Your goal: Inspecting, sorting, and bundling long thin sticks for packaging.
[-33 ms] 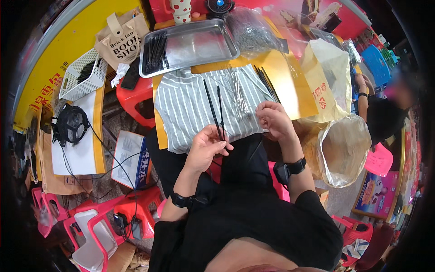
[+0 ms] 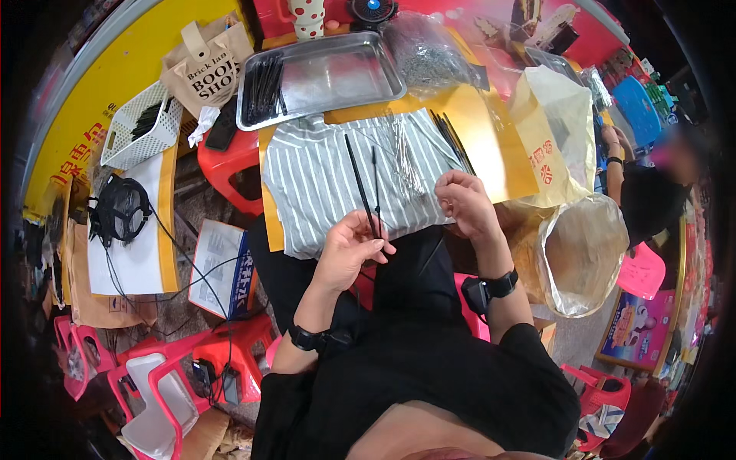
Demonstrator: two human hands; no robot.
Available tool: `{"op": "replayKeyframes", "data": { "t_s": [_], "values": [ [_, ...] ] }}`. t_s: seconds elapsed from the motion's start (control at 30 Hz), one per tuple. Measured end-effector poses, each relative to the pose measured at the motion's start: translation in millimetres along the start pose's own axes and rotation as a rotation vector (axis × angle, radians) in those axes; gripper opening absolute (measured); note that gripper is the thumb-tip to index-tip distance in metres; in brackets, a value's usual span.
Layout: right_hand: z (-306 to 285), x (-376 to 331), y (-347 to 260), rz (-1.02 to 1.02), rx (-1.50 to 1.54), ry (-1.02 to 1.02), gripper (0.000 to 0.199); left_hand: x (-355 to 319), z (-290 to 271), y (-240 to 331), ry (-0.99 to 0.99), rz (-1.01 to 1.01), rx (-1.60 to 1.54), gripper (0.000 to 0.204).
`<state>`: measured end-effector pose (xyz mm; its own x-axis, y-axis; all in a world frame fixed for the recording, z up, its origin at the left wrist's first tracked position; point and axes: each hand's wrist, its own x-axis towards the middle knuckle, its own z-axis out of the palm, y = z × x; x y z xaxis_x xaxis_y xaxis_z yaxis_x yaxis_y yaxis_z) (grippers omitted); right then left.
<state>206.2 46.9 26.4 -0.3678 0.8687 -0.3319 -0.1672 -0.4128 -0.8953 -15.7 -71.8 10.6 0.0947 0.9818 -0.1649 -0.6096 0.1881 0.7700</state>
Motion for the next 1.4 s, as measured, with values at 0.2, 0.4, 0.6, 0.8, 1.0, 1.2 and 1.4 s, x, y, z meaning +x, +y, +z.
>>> {"op": "replayKeyframes", "data": {
  "t_s": [0.2,0.4,0.6,0.8,1.0,1.2,1.4],
  "values": [
    [32.4,-14.5,16.9,-0.343,0.024,0.095,0.007,2.4,-1.8,-3.8,-0.086,-0.008,0.06,0.027],
    [52.0,-19.6,31.0,-0.324,0.17,-0.155,0.007,-1.1,-0.3,1.0,-0.06,-0.052,0.108,0.05],
    [47.3,-15.9,43.3,-0.017,0.392,-0.276,0.007,-2.7,0.7,5.4,-0.107,-0.037,0.162,0.062],
    [45.4,-14.9,48.5,0.016,0.362,-0.333,0.006,-4.6,3.4,10.8,-0.139,-0.041,0.175,0.062],
    [44.4,-14.1,50.9,0.027,0.399,-0.328,0.009,-6.4,1.8,10.8,-0.164,-0.051,0.159,0.062],
    [40.6,-10.8,53.1,0.011,0.356,-0.337,0.004,-7.6,2.1,11.0,-0.15,-0.05,0.206,0.062],
    [45.0,-12.5,51.1,-0.05,0.314,-0.282,0.009,-7.6,1.8,12.2,-0.153,-0.043,0.243,0.061]
  ]
}}
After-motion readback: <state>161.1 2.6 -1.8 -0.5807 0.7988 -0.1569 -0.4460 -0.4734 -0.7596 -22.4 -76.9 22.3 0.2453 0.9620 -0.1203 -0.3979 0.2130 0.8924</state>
